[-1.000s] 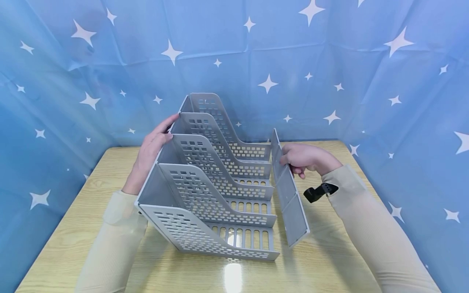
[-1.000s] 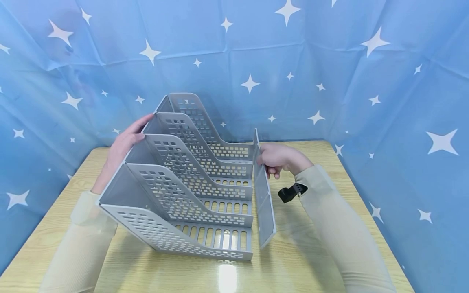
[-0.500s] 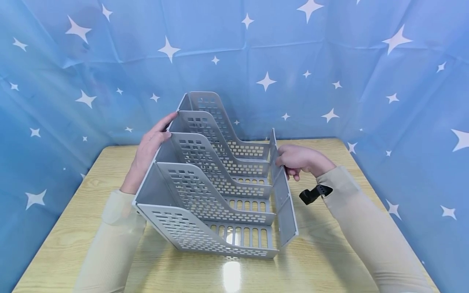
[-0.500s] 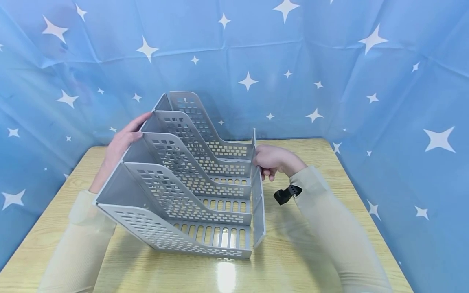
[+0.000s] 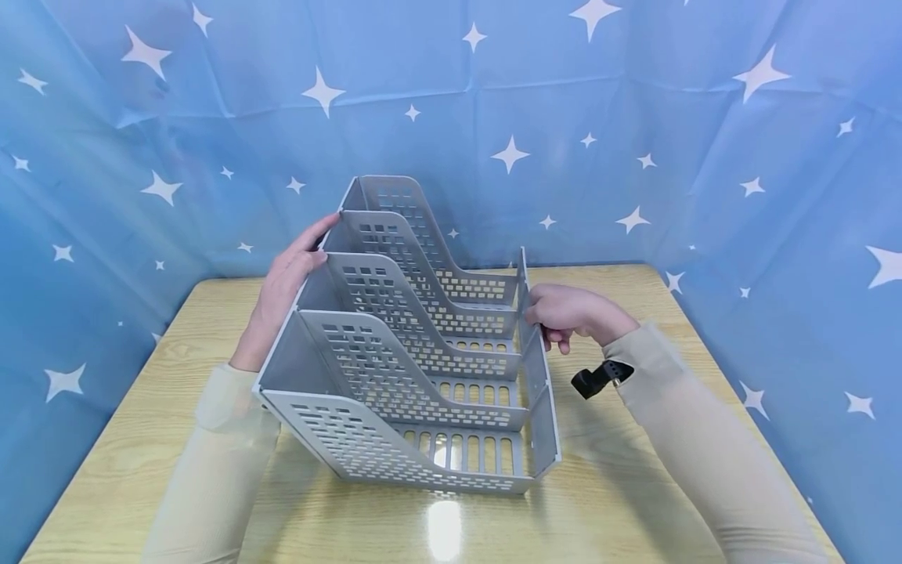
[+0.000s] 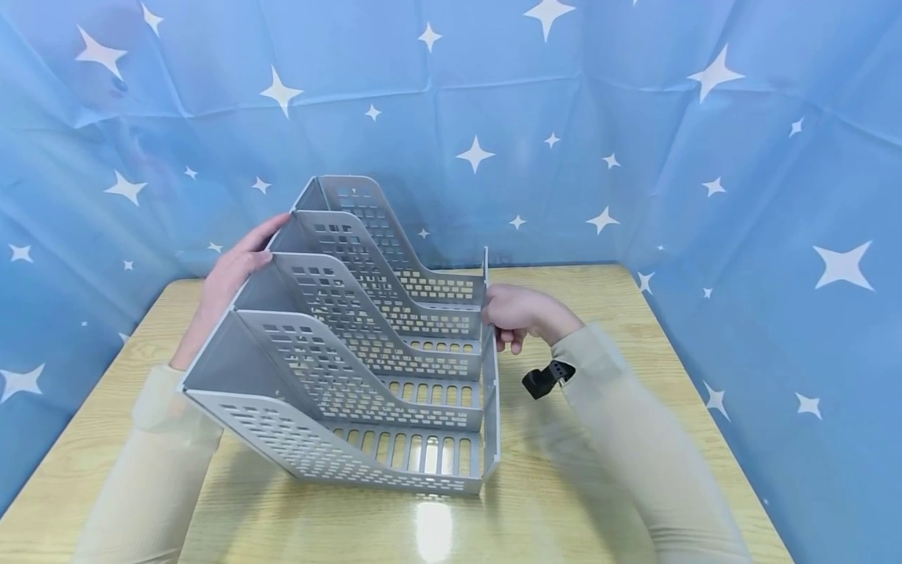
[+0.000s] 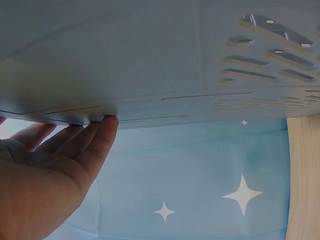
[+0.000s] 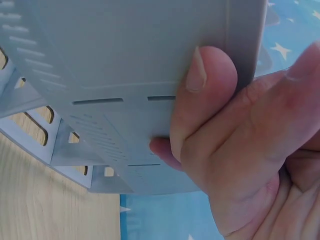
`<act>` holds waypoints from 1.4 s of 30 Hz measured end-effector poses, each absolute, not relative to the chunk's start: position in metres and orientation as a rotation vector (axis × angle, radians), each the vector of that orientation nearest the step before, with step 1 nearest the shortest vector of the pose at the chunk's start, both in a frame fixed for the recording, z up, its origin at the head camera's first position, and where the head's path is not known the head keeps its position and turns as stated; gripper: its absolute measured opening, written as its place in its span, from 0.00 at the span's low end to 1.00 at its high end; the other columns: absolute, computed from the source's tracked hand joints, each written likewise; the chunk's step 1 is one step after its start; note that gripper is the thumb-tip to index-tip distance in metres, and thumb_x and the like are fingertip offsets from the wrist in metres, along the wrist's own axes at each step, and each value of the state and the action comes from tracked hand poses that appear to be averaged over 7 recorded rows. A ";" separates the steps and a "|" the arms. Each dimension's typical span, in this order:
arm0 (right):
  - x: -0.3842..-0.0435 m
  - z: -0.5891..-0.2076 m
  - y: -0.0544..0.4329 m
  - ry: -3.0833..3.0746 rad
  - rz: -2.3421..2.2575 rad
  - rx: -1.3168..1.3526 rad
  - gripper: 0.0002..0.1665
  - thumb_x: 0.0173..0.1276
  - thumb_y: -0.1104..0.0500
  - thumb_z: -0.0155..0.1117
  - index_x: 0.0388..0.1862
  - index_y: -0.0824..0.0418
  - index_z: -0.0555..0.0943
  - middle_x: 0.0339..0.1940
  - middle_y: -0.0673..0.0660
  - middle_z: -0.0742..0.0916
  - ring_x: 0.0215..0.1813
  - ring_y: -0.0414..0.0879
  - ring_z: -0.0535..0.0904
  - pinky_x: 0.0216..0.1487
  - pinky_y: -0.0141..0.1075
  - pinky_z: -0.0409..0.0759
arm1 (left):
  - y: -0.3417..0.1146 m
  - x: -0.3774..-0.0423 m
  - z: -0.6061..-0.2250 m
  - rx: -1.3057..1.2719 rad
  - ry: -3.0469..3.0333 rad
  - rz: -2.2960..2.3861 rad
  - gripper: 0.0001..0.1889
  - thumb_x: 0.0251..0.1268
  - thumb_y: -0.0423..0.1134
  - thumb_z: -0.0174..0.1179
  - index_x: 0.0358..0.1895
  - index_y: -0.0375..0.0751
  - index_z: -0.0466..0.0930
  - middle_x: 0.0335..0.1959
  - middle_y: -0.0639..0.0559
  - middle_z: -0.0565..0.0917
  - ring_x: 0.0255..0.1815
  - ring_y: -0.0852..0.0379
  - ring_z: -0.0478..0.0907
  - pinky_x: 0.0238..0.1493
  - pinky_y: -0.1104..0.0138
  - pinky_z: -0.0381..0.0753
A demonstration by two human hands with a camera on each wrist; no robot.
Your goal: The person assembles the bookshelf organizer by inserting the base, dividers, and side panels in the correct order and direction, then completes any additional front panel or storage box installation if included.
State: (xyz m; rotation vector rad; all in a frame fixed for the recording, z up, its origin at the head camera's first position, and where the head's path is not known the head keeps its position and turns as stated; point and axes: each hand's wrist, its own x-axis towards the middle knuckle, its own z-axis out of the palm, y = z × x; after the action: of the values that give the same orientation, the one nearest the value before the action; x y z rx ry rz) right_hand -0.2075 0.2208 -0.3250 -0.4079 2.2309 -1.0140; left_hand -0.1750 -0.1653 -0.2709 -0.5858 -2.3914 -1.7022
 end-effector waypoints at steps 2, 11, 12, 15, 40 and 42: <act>-0.208 -0.325 0.220 2.234 -1.015 -0.396 0.23 0.79 0.66 0.39 0.25 0.65 0.77 0.12 0.55 0.77 0.11 0.40 0.68 0.17 0.34 0.78 | -0.166 -0.175 -0.272 -0.577 -2.394 -1.699 0.31 0.75 0.35 0.41 0.81 0.42 0.62 0.81 0.50 0.64 0.72 0.57 0.66 0.65 0.79 0.69; -0.208 -0.322 0.217 2.221 -1.032 -0.335 0.20 0.79 0.65 0.39 0.24 0.61 0.70 0.12 0.54 0.74 0.13 0.41 0.67 0.18 0.35 0.79 | -0.165 -0.173 -0.270 -0.557 -2.404 -1.714 0.31 0.75 0.36 0.41 0.81 0.45 0.62 0.81 0.50 0.64 0.71 0.57 0.68 0.63 0.78 0.71; -0.208 -0.321 0.216 2.223 -1.035 -0.338 0.22 0.79 0.65 0.39 0.23 0.60 0.71 0.12 0.54 0.74 0.13 0.41 0.67 0.18 0.36 0.79 | -0.165 -0.174 -0.269 -0.558 -2.402 -1.716 0.31 0.75 0.35 0.41 0.81 0.44 0.62 0.81 0.50 0.63 0.71 0.57 0.67 0.64 0.78 0.70; -0.207 -0.321 0.212 2.243 -1.029 -0.352 0.26 0.79 0.65 0.38 0.18 0.58 0.70 0.11 0.53 0.72 0.12 0.41 0.67 0.19 0.37 0.80 | -0.165 -0.175 -0.268 -0.558 -2.396 -1.721 0.32 0.74 0.34 0.40 0.81 0.43 0.62 0.81 0.48 0.63 0.72 0.58 0.66 0.66 0.79 0.68; -0.189 -0.353 0.195 2.389 -1.005 -0.270 0.22 0.83 0.66 0.31 0.61 0.80 0.67 0.12 0.55 0.72 0.13 0.43 0.70 0.22 0.42 0.86 | -0.167 -0.177 -0.265 -0.503 -2.449 -1.700 0.32 0.73 0.36 0.41 0.81 0.46 0.61 0.81 0.50 0.64 0.69 0.56 0.69 0.62 0.78 0.70; -0.189 -0.360 0.194 2.379 -1.024 -0.269 0.22 0.83 0.66 0.31 0.60 0.80 0.68 0.11 0.55 0.72 0.13 0.43 0.70 0.21 0.41 0.85 | -0.167 -0.177 -0.266 -0.509 -2.450 -1.687 0.32 0.73 0.36 0.41 0.81 0.46 0.61 0.81 0.50 0.64 0.70 0.57 0.69 0.64 0.78 0.70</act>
State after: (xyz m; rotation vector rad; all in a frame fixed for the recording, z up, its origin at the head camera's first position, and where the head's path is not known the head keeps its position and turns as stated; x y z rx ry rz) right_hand -0.1894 0.1944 -0.3599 -0.2691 2.3788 -1.0244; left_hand -0.1768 -0.1674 -0.2658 -0.5092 -2.4498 -1.6865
